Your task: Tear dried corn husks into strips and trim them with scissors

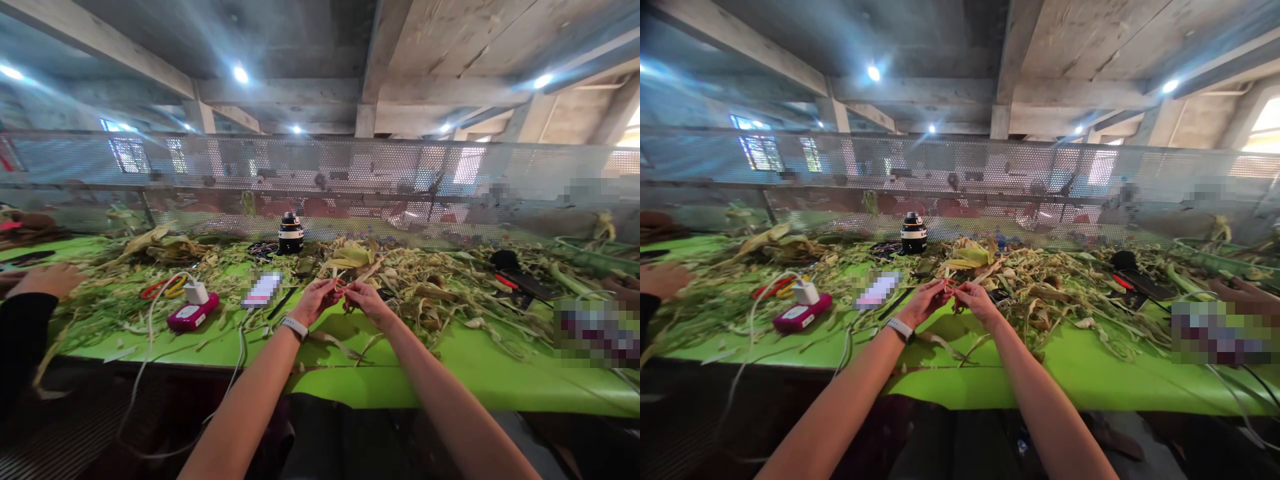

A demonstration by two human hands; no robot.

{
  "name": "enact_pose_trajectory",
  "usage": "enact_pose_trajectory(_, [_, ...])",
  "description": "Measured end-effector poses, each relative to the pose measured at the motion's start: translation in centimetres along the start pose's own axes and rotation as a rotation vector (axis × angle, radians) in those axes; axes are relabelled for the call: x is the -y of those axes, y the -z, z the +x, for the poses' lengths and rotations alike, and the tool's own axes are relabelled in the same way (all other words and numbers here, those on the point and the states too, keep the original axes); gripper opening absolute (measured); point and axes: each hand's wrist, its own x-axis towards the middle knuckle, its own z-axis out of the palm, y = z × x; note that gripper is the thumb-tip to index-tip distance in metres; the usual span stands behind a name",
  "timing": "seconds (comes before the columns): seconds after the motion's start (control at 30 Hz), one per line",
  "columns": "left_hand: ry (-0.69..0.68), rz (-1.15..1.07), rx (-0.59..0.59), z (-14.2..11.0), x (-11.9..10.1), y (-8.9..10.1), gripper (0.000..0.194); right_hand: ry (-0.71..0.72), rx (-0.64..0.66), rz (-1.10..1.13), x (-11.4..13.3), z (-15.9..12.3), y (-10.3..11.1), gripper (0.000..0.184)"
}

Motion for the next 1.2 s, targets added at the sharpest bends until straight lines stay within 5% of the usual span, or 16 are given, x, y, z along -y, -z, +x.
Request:
enact_pose_trajectory(0.4, [-0.124, -0.262, 0.086, 0.0, -1.2, 0.3, 0.009, -0.051, -0.135, 0.125, 0.5, 0.0, 0.7, 0.042])
enact_pose_trajectory(0.9, [-0.167, -0.455, -0.028, 0.3, -1.9, 1.4, 0.009, 0.018, -0.471, 0.235, 0.0, 0.9, 4.0, 0.023])
enact_pose_trajectory(1.2, [-0.092, -0.341, -0.127, 0.5, -1.7, 1.2, 0.018, 0.008, -0.384, 0.017, -0.9, 0.9, 2.9, 0.024])
